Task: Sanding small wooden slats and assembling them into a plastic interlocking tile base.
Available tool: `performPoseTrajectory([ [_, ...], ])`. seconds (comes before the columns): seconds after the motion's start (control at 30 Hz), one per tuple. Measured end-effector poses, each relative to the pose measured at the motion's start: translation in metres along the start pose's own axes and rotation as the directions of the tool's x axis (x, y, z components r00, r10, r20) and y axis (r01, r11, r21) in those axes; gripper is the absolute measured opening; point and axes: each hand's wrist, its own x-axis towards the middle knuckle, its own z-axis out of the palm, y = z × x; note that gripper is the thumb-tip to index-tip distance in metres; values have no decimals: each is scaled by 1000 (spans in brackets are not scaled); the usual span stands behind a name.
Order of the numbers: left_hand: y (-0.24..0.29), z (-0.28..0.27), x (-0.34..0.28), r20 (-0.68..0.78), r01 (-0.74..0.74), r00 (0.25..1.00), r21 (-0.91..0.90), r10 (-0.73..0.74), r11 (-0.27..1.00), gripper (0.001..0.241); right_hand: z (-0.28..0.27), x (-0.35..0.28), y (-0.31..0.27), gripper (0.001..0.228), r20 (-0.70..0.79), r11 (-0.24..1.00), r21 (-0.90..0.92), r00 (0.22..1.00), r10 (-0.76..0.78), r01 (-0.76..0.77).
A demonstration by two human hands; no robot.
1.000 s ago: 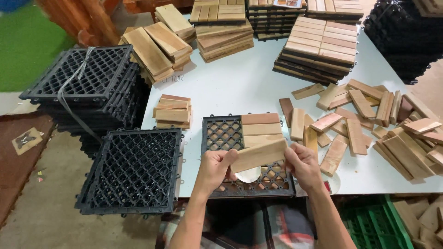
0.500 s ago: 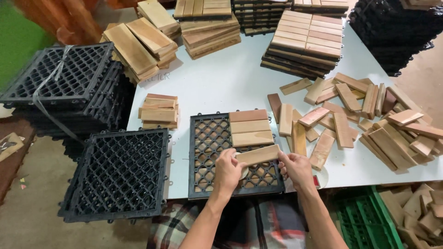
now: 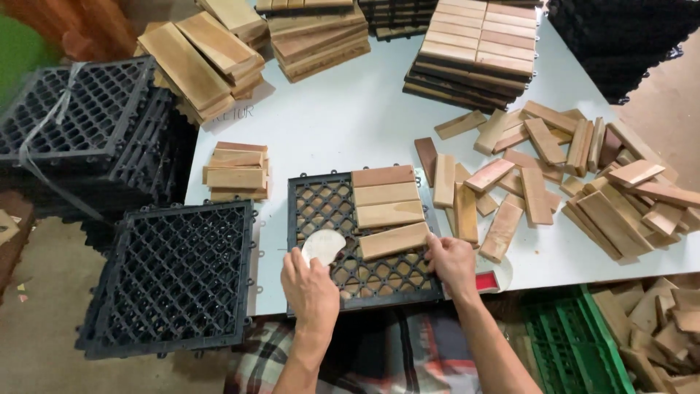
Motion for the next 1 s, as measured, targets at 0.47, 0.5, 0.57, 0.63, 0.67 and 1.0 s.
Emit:
performPoseTrajectory([
  [0.47, 27, 54, 45, 36, -347, 929, -269, 369, 899, 63, 25, 4, 33, 63, -164, 913, -258, 917, -365, 317],
  [0.5, 24, 53, 41, 15, -366, 924, -256, 383, 895, 58, 26, 3, 38, 67, -126, 927, -265, 944, -305, 265],
  [0.57, 27, 51, 35, -11, -362, 928, -252, 371, 897, 57, 32, 16, 55, 57, -140, 910, -302, 930, -338, 285],
  [0.63, 30, 51, 36, -45, -360, 932, -247, 360, 900, 56, 37, 26, 61, 49, -157, 889, -336, 913, -378, 310],
  [0.67, 31, 52, 38, -35, -341, 938, -245, 344, 907, 59, 38, 29, 60, 45, -157, 885, -339, 909, -387, 319],
  [1.0, 53, 28, 41, 240, -204, 936, -232, 259, 951, 85, 46, 37, 70, 42, -150, 836, -426, 884, -443, 346],
])
